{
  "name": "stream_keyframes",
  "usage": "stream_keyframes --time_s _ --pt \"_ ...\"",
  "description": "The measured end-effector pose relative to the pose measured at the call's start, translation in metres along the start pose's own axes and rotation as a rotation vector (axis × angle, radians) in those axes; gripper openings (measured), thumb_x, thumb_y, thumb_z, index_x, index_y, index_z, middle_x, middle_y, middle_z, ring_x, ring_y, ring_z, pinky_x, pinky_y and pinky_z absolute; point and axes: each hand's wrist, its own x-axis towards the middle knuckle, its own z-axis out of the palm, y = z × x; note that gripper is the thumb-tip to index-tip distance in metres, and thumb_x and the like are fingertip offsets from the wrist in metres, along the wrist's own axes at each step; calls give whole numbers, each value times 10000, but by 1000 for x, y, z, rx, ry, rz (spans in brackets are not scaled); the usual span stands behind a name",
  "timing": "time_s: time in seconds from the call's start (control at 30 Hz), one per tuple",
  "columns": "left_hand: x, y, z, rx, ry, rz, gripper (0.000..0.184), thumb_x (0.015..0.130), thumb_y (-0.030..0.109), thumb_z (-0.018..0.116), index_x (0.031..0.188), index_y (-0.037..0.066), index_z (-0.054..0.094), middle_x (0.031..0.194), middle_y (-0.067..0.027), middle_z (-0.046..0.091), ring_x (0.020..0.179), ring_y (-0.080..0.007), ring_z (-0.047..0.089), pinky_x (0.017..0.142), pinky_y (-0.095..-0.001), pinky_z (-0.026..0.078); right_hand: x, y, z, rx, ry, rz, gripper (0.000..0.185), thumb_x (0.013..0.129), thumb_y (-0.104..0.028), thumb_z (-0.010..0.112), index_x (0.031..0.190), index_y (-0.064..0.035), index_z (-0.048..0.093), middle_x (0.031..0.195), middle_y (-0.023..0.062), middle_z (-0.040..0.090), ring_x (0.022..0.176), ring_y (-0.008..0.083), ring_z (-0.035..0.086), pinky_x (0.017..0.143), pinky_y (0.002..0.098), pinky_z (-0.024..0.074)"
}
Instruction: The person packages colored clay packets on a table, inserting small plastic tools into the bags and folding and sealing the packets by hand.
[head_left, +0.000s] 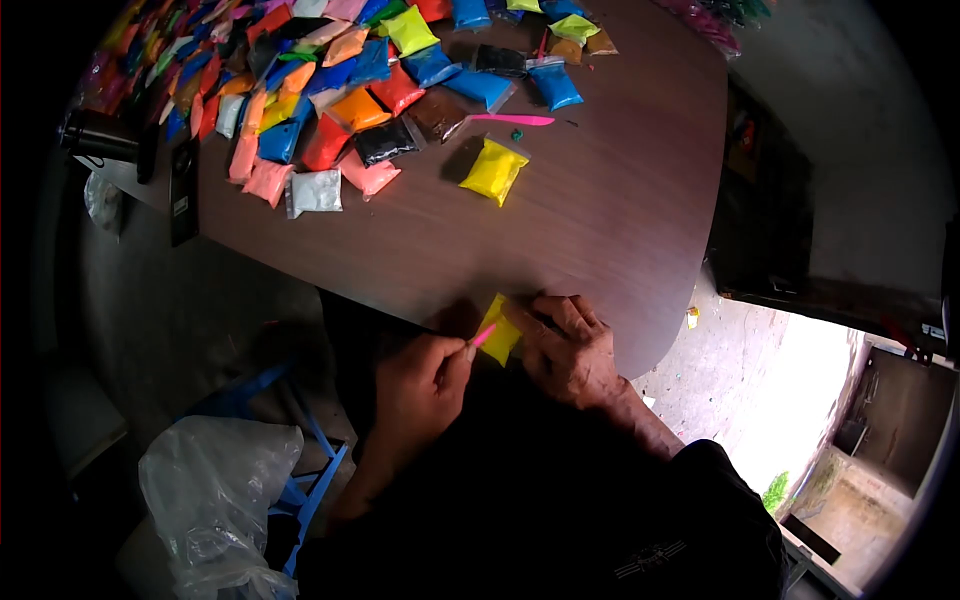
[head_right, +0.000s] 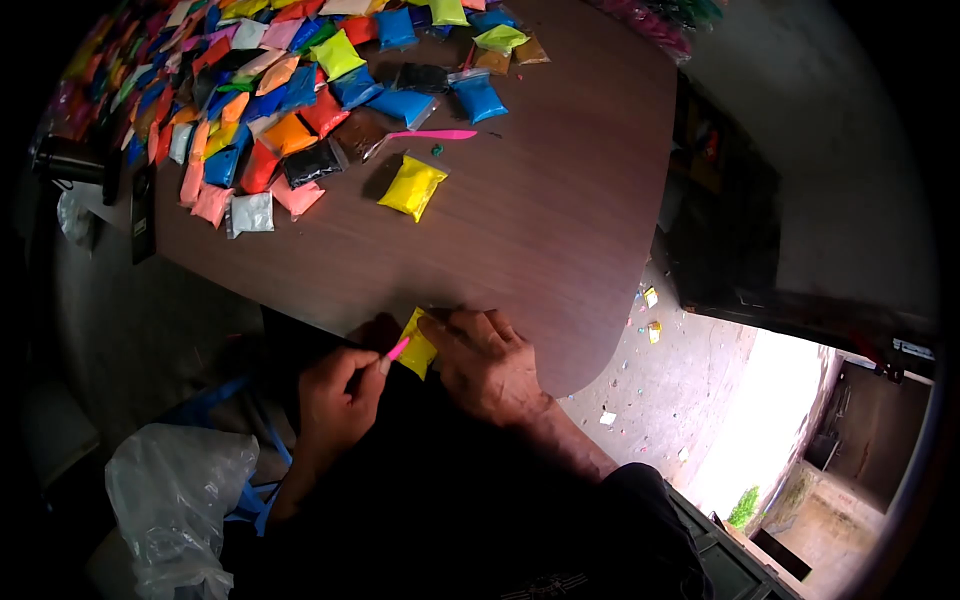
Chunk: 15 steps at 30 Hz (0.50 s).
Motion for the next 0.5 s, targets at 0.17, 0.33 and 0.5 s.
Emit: stream_keyframes --time_s 0.17,0.33,0.5 --pt "-9 -19 7 61 25 112 103 933 97 785 960 53 697 831 -149 710 678 -347 707 584 -388 562 3 -2 0 -17 -42 18 481 785 -108 760 1261 -174 753 1100 73 655 990 278 675 787 416 617" --pt "9 -34 -7 249 133 111 104 926 72 778 966 16 701 875 -179 735 771 -365 744 664 -401 587 4 -2 1 -23 -4 18 427 778 -139 805 1202 -149 752 1104 60 663 987 284 679 770 395 618" --pt "10 -11 -11 146 124 146 125 910 59 797 985 20 704 850 -173 724 734 -346 727 652 -385 573 14 -7 9 9 108 -7 376 751 -157 848 1102 -110 721 1167 53 679 1001 270 680 770 376 610"
